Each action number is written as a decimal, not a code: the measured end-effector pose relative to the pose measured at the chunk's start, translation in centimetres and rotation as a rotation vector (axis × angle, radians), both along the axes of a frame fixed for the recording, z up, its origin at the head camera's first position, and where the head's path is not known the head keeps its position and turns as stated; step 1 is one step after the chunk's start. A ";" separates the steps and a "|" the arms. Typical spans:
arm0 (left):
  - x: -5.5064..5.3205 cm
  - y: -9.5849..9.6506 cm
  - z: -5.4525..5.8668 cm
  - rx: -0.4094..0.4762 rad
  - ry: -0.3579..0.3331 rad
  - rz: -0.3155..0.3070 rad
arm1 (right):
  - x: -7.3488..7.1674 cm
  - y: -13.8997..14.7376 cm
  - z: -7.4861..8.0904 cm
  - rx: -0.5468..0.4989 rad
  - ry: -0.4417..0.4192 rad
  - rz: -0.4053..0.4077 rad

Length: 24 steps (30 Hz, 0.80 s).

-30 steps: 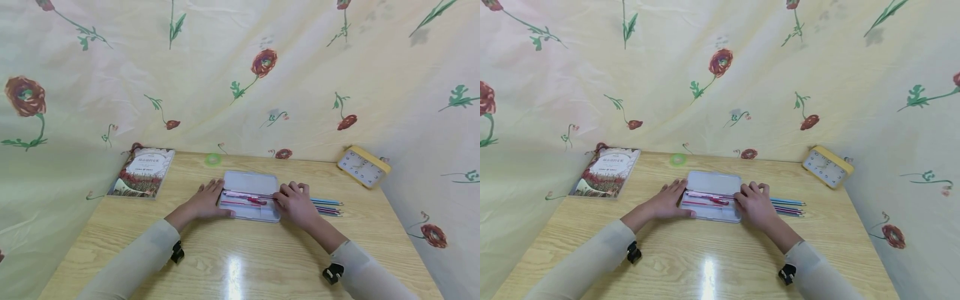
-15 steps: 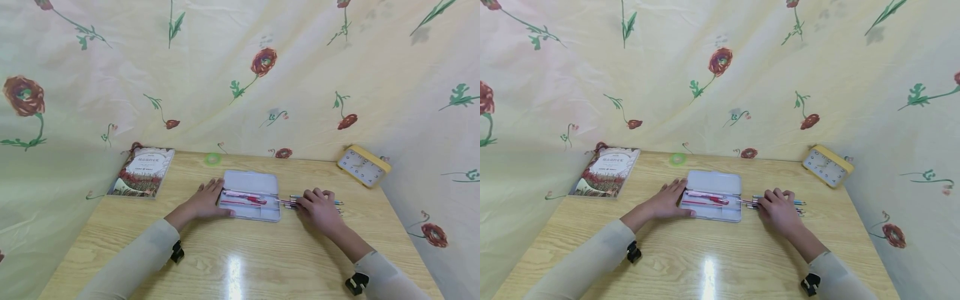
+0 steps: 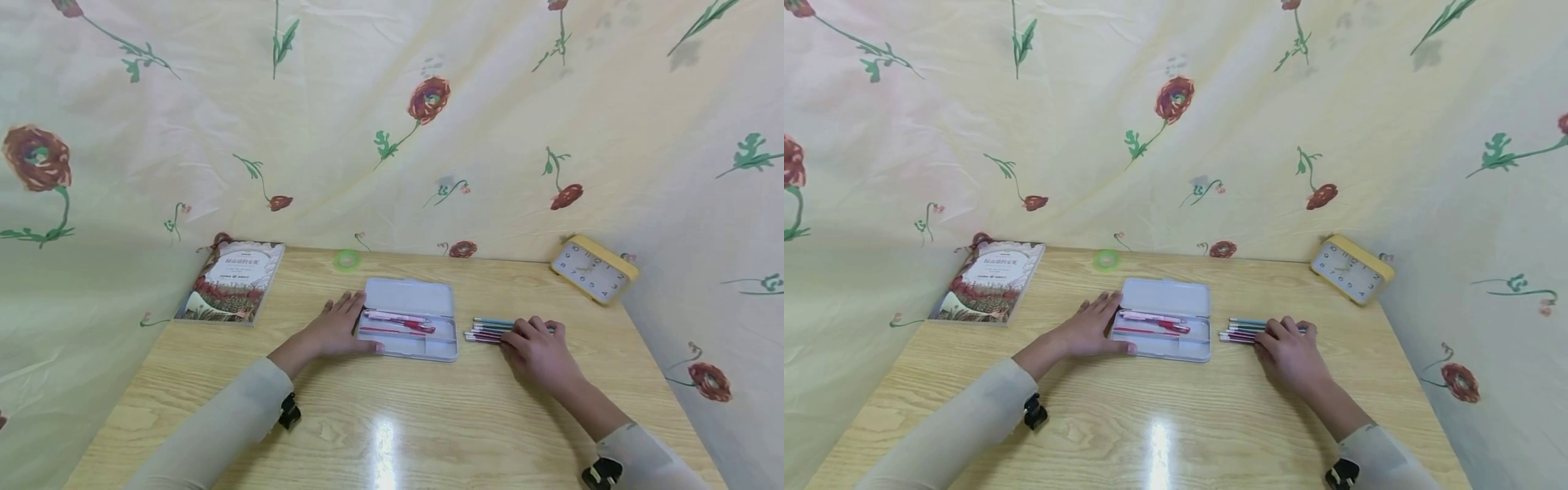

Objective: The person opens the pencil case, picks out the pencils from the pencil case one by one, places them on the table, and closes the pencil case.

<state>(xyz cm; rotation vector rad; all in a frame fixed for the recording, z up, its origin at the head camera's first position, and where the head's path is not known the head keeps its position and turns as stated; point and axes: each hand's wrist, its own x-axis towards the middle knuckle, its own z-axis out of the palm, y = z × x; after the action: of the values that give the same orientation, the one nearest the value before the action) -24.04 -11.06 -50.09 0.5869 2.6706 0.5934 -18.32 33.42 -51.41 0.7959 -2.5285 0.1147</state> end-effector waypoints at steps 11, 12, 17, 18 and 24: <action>0.0 0.1 0.3 -0.029 0.011 0.001 | -0.1 0.2 -0.2 0.007 0.016 0.013; 0.0 0.1 0.3 -0.033 0.009 0.001 | -0.1 0.1 -0.2 0.008 0.018 0.014; 0.0 0.1 0.4 -0.033 0.004 0.001 | 0.0 0.1 0.0 0.013 0.027 0.022; 0.0 0.1 0.3 -0.030 0.005 0.001 | 0.0 0.1 0.0 0.013 0.028 0.024; -0.1 0.1 0.1 -0.032 0.004 0.001 | 0.0 -0.3 0.2 0.000 -0.006 0.017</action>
<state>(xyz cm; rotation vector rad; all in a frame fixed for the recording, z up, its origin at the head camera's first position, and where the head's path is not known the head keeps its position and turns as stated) -24.14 -10.97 -50.02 0.5780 2.6792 0.5498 -18.29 33.12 -51.16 0.8183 -2.5276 0.1230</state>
